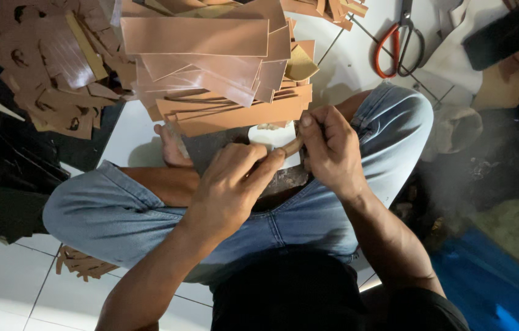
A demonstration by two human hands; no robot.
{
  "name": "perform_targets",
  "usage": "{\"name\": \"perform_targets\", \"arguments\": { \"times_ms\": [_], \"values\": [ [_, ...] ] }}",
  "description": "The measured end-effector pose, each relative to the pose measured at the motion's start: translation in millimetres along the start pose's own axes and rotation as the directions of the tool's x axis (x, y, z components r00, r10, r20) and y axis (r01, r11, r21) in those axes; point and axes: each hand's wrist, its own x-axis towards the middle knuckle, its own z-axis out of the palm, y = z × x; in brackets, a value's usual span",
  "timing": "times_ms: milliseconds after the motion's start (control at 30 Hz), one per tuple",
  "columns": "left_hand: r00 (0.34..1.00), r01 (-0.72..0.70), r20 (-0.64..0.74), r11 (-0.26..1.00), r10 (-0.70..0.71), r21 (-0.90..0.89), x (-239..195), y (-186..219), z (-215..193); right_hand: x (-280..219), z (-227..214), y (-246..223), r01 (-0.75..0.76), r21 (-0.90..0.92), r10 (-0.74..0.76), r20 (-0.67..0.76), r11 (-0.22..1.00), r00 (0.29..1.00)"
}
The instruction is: The person sits cross-legged on the floor and sands the edges of small rectangular leather pieces using a sanding block. They handle the pieces one at a time, rubbing them against the block and placing them into a growing pile.
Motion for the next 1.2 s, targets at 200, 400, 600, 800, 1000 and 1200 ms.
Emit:
{"name": "perform_targets", "arguments": {
  "times_ms": [200,400,600,800,1000,1200],
  "values": [
    [0.999,0.005,0.036,1.000,-0.005,0.003,6,3,-5,12,-5,10,-0.081,-0.006,0.081,0.012,0.997,0.997],
    [1.000,-0.014,0.019,0.999,0.014,0.029,8,2,-3,27,-8,29,0.132,-0.171,-0.139,-0.026,0.976,0.990],
    [0.998,-0.062,0.019,0.980,0.059,0.190,11,5,1,45,-9,33,0.044,-0.155,-0.051,-0.040,0.987,0.998],
    [0.996,-0.079,-0.007,0.941,0.086,0.329,11,8,6,56,-4,34,0.128,-0.183,-0.144,-0.079,0.975,0.986],
    [0.995,-0.086,-0.009,0.939,0.095,0.333,16,12,6,66,-3,37,0.025,-0.222,-0.052,-0.114,0.975,0.992],
    [0.998,-0.063,0.051,0.928,0.048,0.368,10,12,8,76,-27,37,0.048,-0.094,-0.059,-0.115,0.994,0.992]
  ]
}}
